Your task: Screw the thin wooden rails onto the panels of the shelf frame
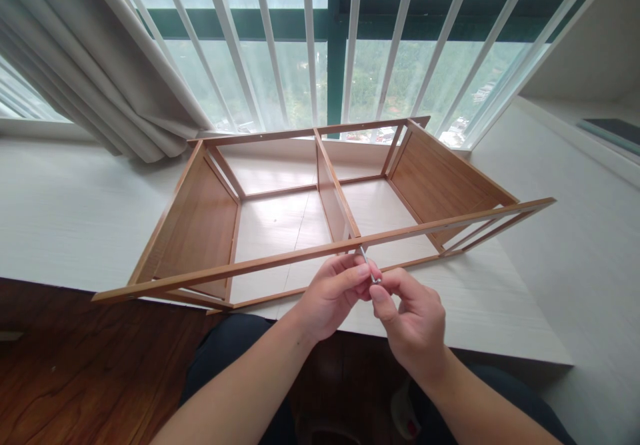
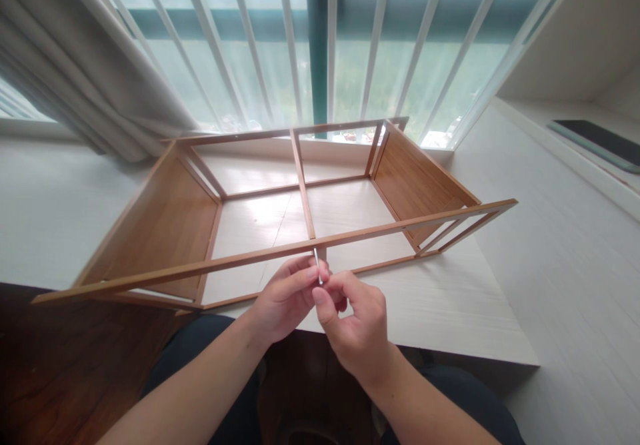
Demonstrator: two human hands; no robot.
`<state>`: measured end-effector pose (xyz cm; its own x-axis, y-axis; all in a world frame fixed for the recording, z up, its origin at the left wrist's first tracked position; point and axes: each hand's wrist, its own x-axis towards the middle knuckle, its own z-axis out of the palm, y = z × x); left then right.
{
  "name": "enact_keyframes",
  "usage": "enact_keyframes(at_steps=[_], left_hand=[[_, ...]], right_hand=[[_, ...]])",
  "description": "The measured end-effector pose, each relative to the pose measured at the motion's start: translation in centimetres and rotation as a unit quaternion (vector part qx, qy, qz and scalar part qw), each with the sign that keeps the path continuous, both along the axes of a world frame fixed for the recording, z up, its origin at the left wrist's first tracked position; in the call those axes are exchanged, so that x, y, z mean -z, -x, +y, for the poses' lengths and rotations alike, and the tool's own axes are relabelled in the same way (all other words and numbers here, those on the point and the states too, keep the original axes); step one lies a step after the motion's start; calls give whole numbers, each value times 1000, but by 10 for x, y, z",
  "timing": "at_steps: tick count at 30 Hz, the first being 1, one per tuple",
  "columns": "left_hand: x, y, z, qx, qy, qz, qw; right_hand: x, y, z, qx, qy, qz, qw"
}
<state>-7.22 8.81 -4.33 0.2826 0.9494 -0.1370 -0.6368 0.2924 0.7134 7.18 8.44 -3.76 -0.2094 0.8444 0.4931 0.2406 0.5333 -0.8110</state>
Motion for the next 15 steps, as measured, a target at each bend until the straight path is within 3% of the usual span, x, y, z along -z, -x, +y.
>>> enact_keyframes(at_steps=[9, 12, 15], left_hand=[[3, -1, 0, -22, -11, 13, 1000], [4, -1, 1, -34, -15, 14, 999], [4, -1, 0, -33, -16, 20, 999]], right_hand=[[-3, -2, 1, 9, -3, -10, 1000], [2, -2, -1, -4, 61, 30, 998], [7, 1, -2, -41, 189, 138, 971]])
